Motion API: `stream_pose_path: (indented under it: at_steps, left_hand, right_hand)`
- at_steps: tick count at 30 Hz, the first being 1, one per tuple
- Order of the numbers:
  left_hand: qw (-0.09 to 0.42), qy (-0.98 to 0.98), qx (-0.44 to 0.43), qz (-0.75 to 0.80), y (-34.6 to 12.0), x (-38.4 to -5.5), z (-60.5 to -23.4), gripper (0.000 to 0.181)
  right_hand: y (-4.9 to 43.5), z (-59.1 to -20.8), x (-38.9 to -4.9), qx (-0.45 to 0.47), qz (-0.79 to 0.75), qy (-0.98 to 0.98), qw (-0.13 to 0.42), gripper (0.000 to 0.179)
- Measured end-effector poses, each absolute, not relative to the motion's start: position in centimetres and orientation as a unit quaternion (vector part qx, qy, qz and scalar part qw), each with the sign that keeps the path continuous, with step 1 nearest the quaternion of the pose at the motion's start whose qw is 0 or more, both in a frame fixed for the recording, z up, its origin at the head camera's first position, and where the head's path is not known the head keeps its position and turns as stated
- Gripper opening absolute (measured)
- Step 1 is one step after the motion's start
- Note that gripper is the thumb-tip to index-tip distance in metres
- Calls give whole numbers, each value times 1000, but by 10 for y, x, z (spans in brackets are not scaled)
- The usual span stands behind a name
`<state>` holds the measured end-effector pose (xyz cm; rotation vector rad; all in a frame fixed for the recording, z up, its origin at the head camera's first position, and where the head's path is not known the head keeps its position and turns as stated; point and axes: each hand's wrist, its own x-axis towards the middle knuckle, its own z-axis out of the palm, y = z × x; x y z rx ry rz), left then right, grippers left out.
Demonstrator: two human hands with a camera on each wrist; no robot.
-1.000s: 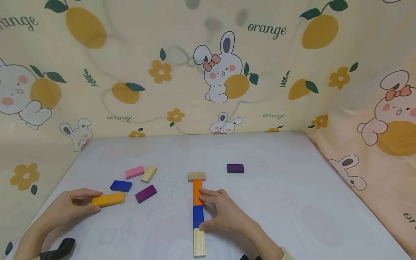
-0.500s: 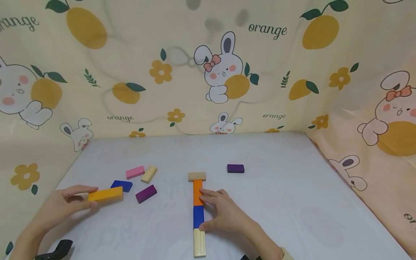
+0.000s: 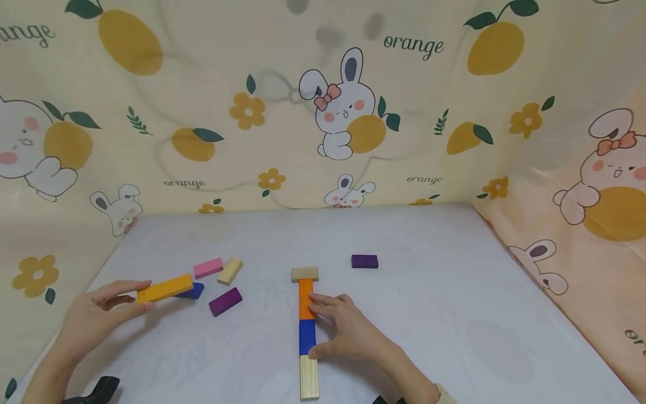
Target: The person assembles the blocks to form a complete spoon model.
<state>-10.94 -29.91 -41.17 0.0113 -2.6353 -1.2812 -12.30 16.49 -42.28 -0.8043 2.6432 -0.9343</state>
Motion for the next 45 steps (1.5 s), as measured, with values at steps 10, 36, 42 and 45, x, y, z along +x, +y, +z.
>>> stream_pose_path:
  at_steps: [10, 36, 42, 45]
  left_hand:
    - [133, -860, -50, -491, -260, -123, -402, 42]
    - [33, -843, -74, -532, -117, -236, -415, 39]
    - [16, -842, -86, -532, -101, -246, -426, 40]
    - [7, -837, -84, -540, -96, -248, -429, 40]
  right_hand:
    - [164, -424, -123, -279, -319, 899, 110, 86]
    - [166, -424, -127, -262, -319, 902, 124, 85]
    - [166, -424, -126, -258, -321, 901, 135, 86]
    - [165, -424, -126, -260, -322, 900, 136, 86]
